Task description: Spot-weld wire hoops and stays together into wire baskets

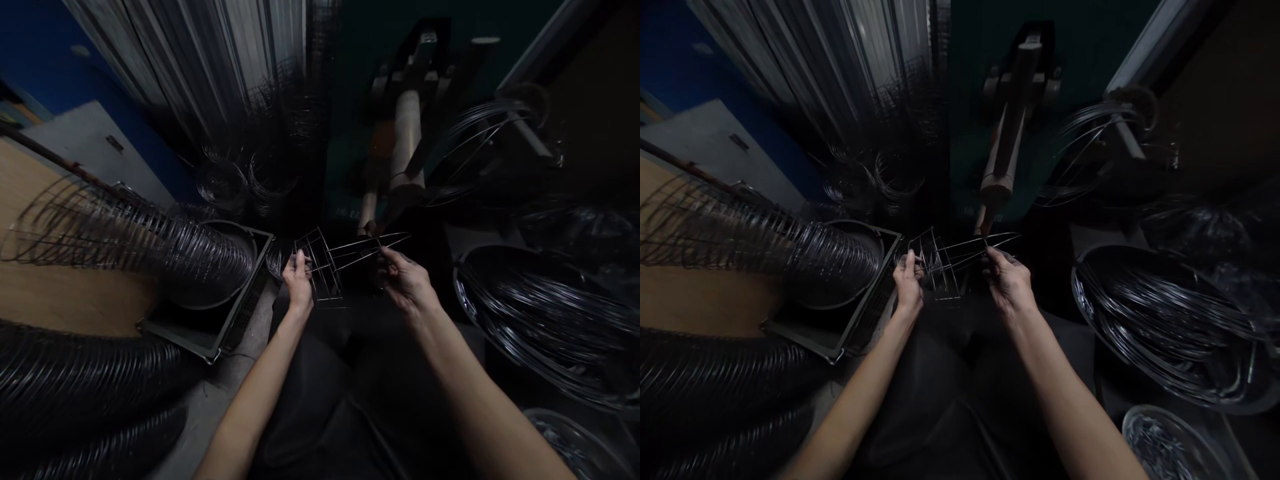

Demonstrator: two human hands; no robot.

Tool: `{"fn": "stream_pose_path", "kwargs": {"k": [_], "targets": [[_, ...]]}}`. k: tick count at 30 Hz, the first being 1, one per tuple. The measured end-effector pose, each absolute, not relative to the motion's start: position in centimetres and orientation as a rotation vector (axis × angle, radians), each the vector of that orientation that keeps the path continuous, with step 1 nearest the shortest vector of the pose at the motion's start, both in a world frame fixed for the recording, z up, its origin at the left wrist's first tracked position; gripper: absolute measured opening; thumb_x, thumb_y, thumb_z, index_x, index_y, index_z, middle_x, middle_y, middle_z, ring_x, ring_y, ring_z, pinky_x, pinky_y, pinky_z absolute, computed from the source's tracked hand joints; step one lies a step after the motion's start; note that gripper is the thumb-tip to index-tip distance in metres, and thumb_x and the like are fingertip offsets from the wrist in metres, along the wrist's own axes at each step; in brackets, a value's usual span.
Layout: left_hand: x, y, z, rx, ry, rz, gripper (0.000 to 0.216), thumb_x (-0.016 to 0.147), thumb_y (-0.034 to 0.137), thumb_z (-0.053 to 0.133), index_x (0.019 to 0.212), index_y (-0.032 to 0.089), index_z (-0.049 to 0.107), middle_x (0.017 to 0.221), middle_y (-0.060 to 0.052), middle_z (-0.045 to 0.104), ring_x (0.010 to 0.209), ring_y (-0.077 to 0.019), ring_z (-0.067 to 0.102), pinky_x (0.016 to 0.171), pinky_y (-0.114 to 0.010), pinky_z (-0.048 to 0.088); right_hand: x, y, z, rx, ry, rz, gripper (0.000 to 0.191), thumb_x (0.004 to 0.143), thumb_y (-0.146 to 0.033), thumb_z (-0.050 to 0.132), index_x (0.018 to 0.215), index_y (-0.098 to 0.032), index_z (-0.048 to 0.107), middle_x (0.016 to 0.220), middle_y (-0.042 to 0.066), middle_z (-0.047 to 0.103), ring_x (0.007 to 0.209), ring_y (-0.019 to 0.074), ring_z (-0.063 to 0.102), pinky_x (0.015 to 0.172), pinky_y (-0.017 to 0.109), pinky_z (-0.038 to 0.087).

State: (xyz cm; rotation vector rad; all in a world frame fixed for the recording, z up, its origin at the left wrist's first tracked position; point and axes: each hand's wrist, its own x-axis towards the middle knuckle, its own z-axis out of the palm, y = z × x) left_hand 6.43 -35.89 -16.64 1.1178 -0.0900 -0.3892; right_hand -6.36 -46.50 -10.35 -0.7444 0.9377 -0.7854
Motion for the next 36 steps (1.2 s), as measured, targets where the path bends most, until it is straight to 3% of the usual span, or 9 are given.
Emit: {"fn": "stream_pose_path", "kwargs": {"k": [12,21,28,33,36], "targets": [[7.5,-36.1,-14.9,1.102,-0.108,-0.469,0.039,0.072,0.047,0.07,0.063,0.013,0.055,0.049,0.008,0.034,0.041,-0.0009,0.028,0.038,-0.014,0.02,-5.1,-46.2,-8.3,-0.491,1.047,-0.81,0.01,0.074,-0.004,0.066,0.069,-0.011,0.061,0.054,-0.002,0.057,0.044,0.0033,0.048,0.037,0.01,0.038],[7.5,-36.8,-14.8,1.05,-0.063,-0.469,0.038,0.073,0.045,0.071,0.062,0.013,0.052,0.048,0.009,0.03,0.039,-0.0002,0.025,0.038,-0.013,0.018,-8.0,-46.1,-9.9,-0.47,1.033,-0.859,0.02,0.064,-0.014,0.08,0.074,-0.013,0.063,0.064,-0.003,0.063,0.051,0.0049,0.056,0.04,0.012,0.042],[8.4,-37.1,-14.2,1.074,-0.057,-0.442,0.037,0.074,0.042,0.069,0.06,0.013,0.052,0.046,0.009,0.03,0.039,-0.0004,0.025,0.038,-0.013,0.019,-9.2,-46.1,-10.9,-0.45,1.071,-0.859,0.019,0.061,-0.012,0.08,0.073,-0.014,0.065,0.067,-0.002,0.065,0.053,0.0047,0.057,0.04,0.011,0.042],[8.2,-37.0,-13.2,1.112,-0.093,-0.423,0.035,0.079,0.042,0.065,0.062,0.014,0.051,0.047,0.009,0.03,0.038,-0.0012,0.025,0.038,-0.014,0.019,-11.4,-45.6,-12.0,-0.656,1.105,-0.852,0.028,0.058,-0.027,0.082,0.079,-0.015,0.067,0.073,0.001,0.065,0.055,0.0073,0.057,0.043,0.015,0.042],[7.7,-36.7,-13.8,1.092,-0.099,-0.417,0.035,0.079,0.041,0.065,0.061,0.014,0.051,0.048,0.009,0.03,0.039,-0.0014,0.025,0.039,-0.015,0.018,-15.4,-45.0,-14.4,-1.18,1.253,-0.839,0.039,0.065,-0.047,0.075,0.089,-0.017,0.069,0.083,0.006,0.068,0.068,0.0151,0.061,0.057,0.025,0.05]]}}
